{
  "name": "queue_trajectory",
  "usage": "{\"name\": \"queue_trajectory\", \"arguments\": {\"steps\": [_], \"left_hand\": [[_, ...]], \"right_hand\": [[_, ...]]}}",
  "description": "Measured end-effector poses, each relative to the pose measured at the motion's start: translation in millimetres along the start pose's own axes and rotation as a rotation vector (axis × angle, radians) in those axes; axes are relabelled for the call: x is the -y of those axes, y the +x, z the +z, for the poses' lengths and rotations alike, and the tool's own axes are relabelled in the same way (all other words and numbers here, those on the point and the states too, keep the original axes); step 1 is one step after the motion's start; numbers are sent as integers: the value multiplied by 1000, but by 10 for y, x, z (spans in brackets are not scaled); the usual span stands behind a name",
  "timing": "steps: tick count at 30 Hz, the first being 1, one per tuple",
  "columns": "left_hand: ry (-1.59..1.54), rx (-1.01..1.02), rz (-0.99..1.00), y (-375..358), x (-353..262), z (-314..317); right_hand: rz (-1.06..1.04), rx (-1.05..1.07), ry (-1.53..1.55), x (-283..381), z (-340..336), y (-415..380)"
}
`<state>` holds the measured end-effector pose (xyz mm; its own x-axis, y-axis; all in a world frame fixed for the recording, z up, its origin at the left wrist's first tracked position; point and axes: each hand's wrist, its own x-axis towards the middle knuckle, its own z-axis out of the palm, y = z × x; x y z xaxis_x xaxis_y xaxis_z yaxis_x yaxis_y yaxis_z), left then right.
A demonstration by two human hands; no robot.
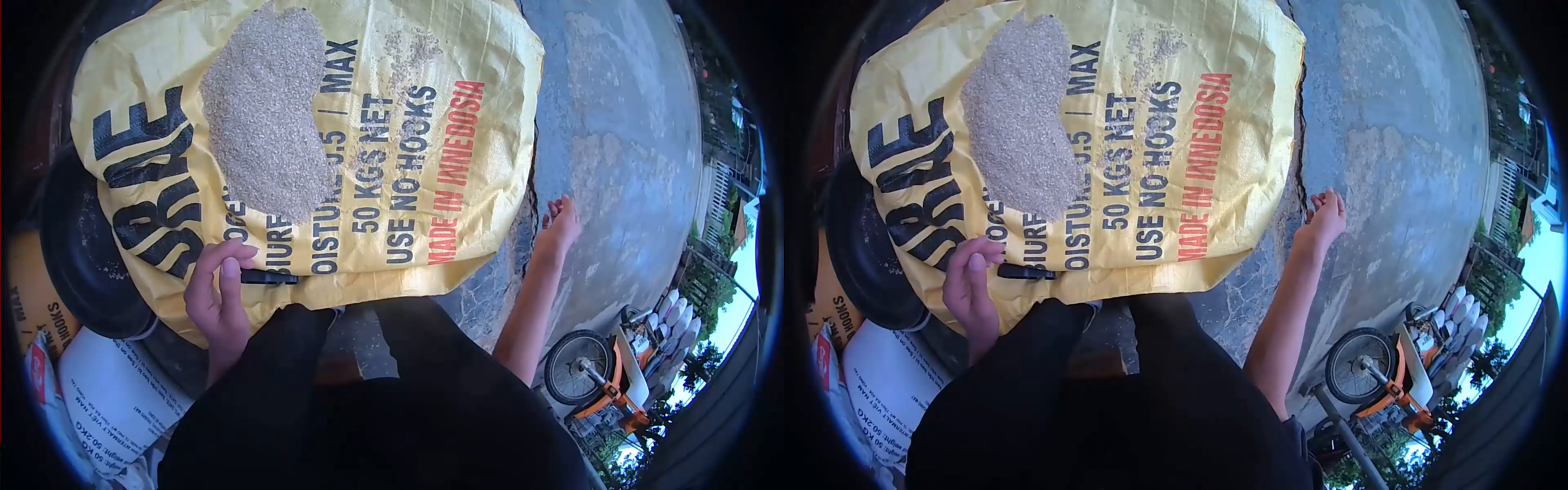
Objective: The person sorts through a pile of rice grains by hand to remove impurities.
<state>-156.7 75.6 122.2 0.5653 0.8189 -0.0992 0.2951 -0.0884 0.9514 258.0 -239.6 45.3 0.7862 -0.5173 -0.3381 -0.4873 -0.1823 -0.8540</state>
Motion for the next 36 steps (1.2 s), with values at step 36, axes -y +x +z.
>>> {"name": "queue_trajectory", "arguments": {"steps": [36], "left_hand": [[144, 22, -51, 44, 181, 30]], "right_hand": [[-364, 856, -132, 1056, -184, -1731]]}}
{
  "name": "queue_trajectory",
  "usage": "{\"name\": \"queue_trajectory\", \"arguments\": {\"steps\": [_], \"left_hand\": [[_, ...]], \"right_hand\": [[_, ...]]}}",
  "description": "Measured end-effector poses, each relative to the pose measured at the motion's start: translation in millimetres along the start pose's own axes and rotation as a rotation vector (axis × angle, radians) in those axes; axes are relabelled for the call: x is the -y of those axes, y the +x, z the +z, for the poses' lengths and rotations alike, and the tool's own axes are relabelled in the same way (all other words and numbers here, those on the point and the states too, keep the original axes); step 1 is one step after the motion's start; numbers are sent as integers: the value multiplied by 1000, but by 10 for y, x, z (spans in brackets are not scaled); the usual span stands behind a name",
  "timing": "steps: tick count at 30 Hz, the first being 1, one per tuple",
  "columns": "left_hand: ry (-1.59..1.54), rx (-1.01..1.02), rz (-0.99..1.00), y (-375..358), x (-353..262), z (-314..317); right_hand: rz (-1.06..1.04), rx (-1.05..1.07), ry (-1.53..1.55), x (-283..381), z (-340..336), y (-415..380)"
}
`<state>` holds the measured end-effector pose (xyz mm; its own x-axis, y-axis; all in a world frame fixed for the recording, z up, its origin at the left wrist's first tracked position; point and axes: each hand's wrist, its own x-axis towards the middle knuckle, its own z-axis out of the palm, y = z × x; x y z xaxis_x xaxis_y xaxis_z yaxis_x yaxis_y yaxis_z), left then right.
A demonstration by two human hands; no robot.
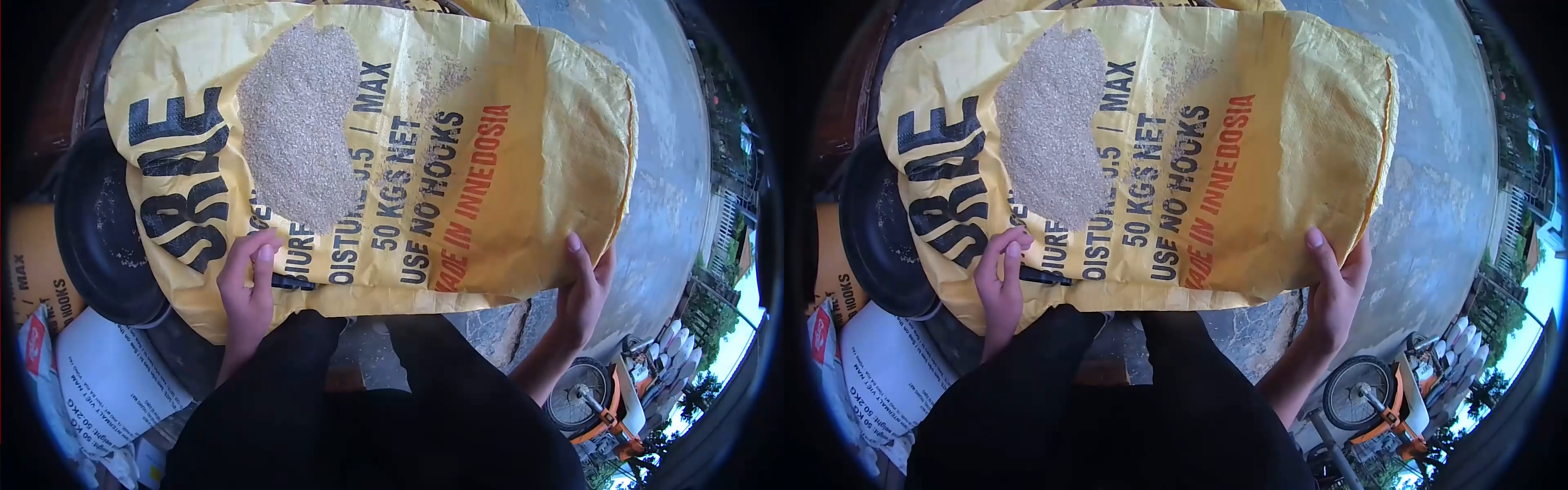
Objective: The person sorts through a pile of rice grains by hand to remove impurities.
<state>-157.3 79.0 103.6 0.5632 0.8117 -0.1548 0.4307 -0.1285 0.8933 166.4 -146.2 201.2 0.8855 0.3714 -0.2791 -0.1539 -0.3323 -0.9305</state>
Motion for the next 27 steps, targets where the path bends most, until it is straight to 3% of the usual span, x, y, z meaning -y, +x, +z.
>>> {"name": "queue_trajectory", "arguments": {"steps": [2, 4, 7, 9, 11, 12, 14, 16, 18, 20, 24, 27], "left_hand": [[152, 73, 100, 53, 62, 44], [515, 79, 343, 74, 92, 132], [537, 223, 273, 75, 172, 197], [576, 262, 279, 67, 214, 219], [612, 294, 289, 60, 253, 235], [614, 290, 287, 65, 254, 232], [601, 305, 275, 66, 255, 225], [598, 300, 280, 75, 270, 230], [595, 300, 283, 62, 283, 228], [589, 286, 285, 61, 311, 242], [569, 269, 289, 55, 339, 262], [567, 251, 302, 55, 360, 278]], "right_hand": [[-35, 98, 36, -15, -63, -89], [-68, 195, 71, -4, -81, -136], [3, 182, 2, 9, -73, -156], [-88, 329, 64, -38, -113, -181], [-103, 310, 149, -85, -86, -194], [-114, 292, 236, -110, -68, -190], [6, 210, 110, -185, -116, -175], [-189, 223, 355, -330, -164, -176], [-203, 264, 361, -358, -179, -145], [-75, 76, 596, -357, -102, -131], [-41, 290, 721, -428, -232, -88], [-104, 234, 706, -438, -194, -132]]}}
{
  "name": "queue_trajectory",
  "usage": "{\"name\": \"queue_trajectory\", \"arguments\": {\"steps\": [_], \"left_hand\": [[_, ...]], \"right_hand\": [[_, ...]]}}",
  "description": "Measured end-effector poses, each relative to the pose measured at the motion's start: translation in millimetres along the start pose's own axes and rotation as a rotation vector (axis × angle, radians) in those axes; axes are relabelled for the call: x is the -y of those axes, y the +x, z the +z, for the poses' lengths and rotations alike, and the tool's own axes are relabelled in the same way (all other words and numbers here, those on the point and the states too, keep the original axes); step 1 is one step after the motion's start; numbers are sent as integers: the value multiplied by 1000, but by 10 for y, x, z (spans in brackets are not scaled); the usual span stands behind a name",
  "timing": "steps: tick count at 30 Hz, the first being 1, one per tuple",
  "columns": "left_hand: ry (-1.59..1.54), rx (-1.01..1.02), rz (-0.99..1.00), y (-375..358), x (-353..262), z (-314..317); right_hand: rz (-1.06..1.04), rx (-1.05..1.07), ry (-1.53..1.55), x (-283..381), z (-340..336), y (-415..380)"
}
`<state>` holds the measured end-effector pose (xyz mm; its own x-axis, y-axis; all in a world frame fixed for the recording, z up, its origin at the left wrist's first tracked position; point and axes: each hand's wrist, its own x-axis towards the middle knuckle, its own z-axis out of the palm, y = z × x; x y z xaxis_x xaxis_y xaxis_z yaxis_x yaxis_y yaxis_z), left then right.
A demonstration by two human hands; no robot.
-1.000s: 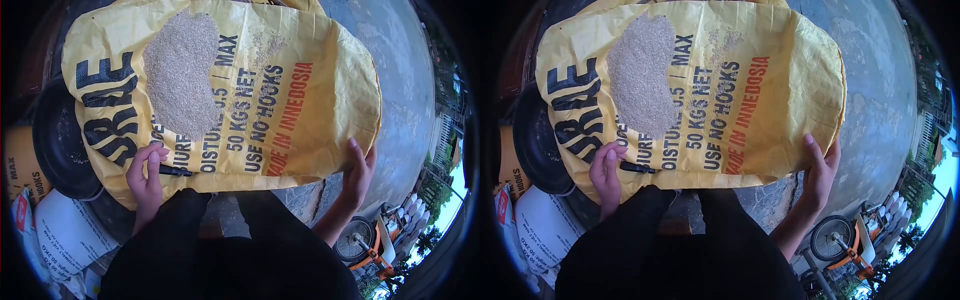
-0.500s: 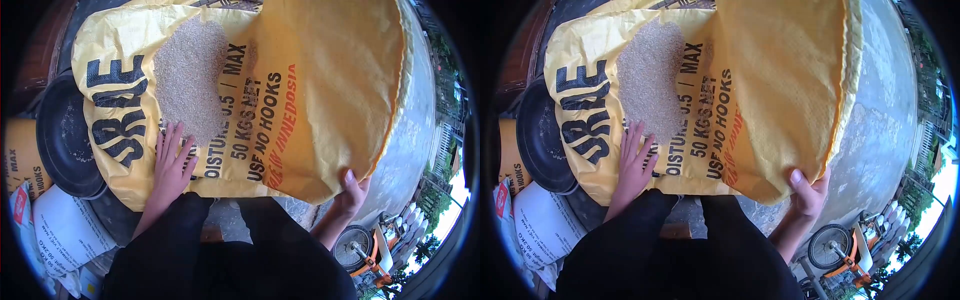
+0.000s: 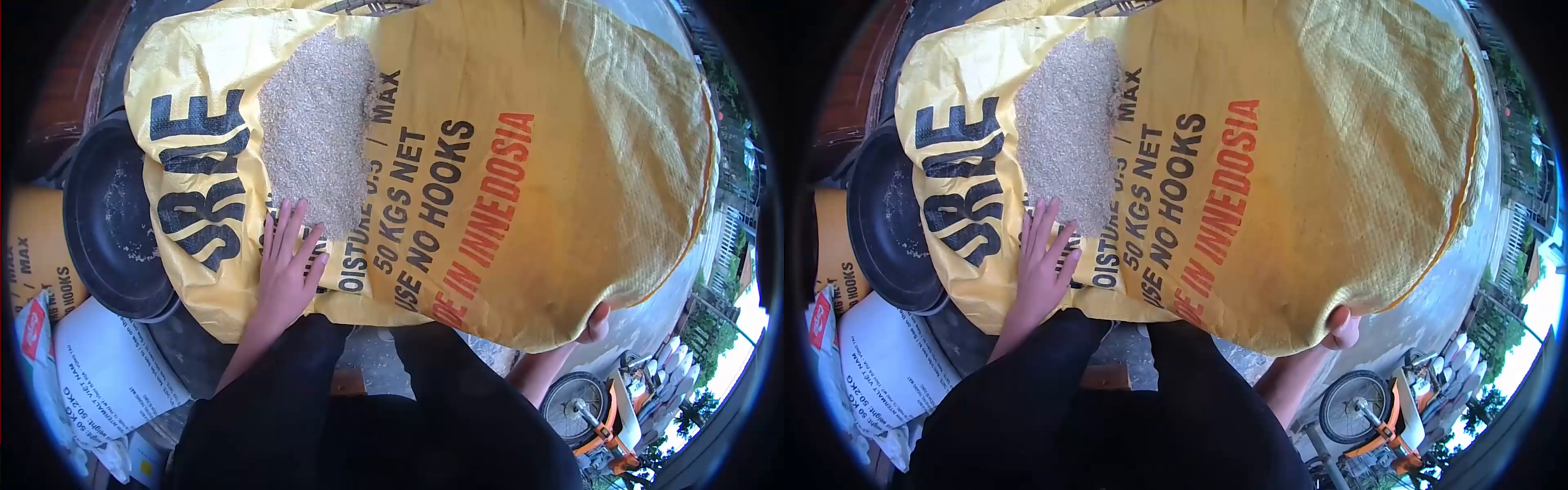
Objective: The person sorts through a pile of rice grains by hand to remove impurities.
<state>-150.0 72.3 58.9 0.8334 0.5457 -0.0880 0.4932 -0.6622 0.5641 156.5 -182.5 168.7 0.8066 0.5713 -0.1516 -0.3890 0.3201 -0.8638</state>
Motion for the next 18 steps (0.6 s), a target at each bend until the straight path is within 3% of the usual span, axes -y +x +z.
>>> {"name": "queue_trajectory", "arguments": {"steps": [3, 5, 9, 11, 13, 14, 15, 17, 18], "left_hand": [[-9, 2, -1, 5, 1, 1], [-6, 8, -6, 6, -7, -7], [-27, 13, -24, 11, 2, 0], [-24, 13, -14, 12, -4, -9], [-30, 1, -15, 14, 2, -17], [-42, -10, -16, 6, 0, -15], [-42, -6, -18, -5, -8, -27], [-24, -92, -4, -16, -16, -113], [-18, -90, -8, -29, -6, -185]], "right_hand": [[22, -79, -82, -2, -40, 13], [-110, 223, 31, -105, -6, -6], [50, 336, 201, -74, -204, 90], [-20, 305, 199, -106, -123, 63], [55, 159, 113, -96, -65, 152], [105, -265, -106, -76, 25, 198], [176, -459, -257, -52, 254, 358], [107, -645, -449, -142, 361, 583], [154, -454, -428, -113, 227, 645]]}}
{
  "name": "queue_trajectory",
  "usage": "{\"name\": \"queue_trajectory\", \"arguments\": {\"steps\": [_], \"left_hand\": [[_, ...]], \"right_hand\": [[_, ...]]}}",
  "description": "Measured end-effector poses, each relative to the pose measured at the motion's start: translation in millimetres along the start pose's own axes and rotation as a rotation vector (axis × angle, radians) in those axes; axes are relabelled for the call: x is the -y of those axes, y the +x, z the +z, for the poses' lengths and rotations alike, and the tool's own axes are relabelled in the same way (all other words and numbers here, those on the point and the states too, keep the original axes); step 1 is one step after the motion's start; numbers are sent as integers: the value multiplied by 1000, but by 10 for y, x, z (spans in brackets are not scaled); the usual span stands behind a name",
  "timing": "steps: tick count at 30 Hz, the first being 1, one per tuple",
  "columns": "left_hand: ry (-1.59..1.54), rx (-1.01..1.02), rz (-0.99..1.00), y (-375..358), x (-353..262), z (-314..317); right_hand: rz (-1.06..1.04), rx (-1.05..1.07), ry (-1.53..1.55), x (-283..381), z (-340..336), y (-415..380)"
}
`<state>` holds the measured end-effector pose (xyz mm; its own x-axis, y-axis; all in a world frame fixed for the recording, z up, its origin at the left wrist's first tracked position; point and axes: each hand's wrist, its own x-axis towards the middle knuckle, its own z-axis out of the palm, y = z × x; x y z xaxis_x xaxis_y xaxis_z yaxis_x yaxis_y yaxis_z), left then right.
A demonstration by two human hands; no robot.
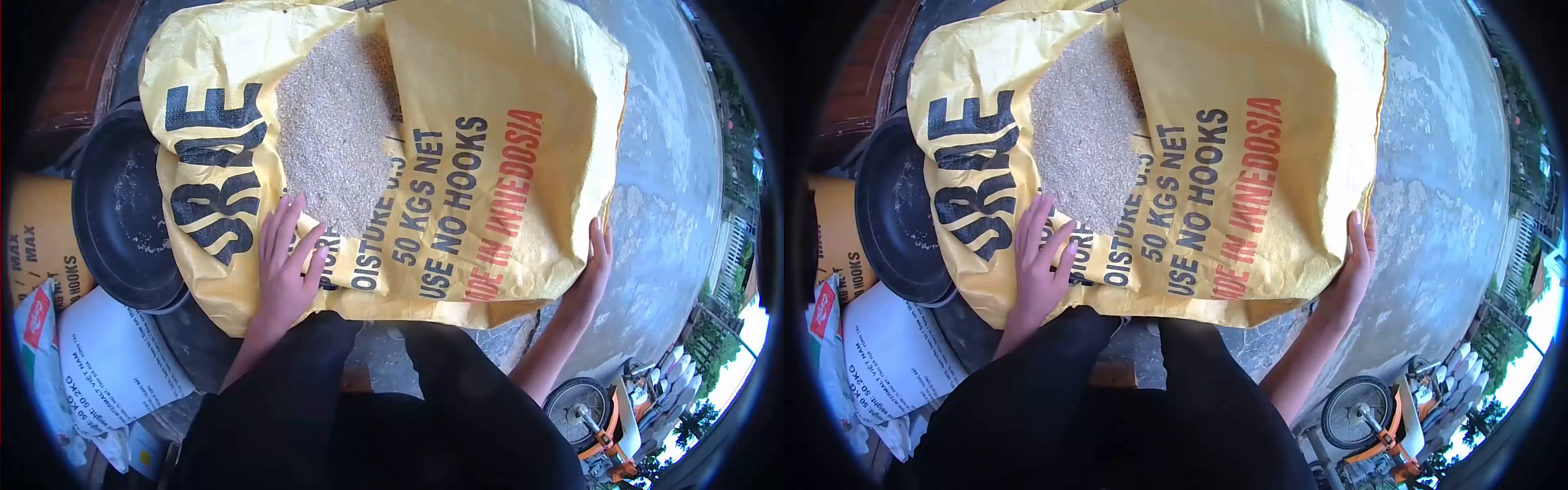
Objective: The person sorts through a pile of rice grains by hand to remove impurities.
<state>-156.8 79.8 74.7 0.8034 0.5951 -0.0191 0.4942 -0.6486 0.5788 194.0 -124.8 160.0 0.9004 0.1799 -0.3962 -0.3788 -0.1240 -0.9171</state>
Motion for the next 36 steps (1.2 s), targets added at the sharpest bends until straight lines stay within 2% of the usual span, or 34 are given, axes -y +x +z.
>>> {"name": "queue_trajectory", "arguments": {"steps": [4, 6, 8, 9, 11, 13, 15, 17, 21, 26, 28, 31, 33, 34, 36], "left_hand": [[-23, -355, -95, 20, 202, -410], [33, -595, -147, 56, 380, -688], [235, -718, -218, 57, 647, -1001], [224, -765, -281, 20, 876, -1125], [156, -765, -448, -124, 1380, -1340], [172, -662, -704, -387, 1882, -1530], [214, -515, -847, -734, 2454, -1639], [358, -400, -985, -879, 2658, -1672], [459, -379, -1048, -1000, 2938, -1527], [274, -303, -1052, -665, 2653, -1232], [41, -290, -1098, -489, 2521, -1109], [-18, -270, -1109, -225, 2334, -973], [-206, -319, -884, -160, 2448, -851], [-341, -363, -882, -118, 2479, -842], [-316, -382, -873, 41, 2482, -969]], "right_hand": [[-70, -89, -137, -376, -503, 372], [-67, -117, -190, -591, -705, 506], [-79, -155, -271, -757, -801, 570], [-78, -151, -266, -765, -797, 567], [-137, -274, -418, -828, -717, 544], [-179, -245, -479, -829, -666, 524], [-253, -241, -554, -853, -633, 543], [-297, -236, -644, -883, -666, 594], [-292, -205, -620, -833, -594, 565], [-318, -190, -619, -924, -617, 563], [-332, -196, -633, -989, -658, 597], [-307, -198, -621, -1003, -630, 565], [-304, -180, -605, -993, -612, 546], [-297, -168, -594, -991, -608, 544], [-303, -171, -590, -1004, -625, 552]]}}
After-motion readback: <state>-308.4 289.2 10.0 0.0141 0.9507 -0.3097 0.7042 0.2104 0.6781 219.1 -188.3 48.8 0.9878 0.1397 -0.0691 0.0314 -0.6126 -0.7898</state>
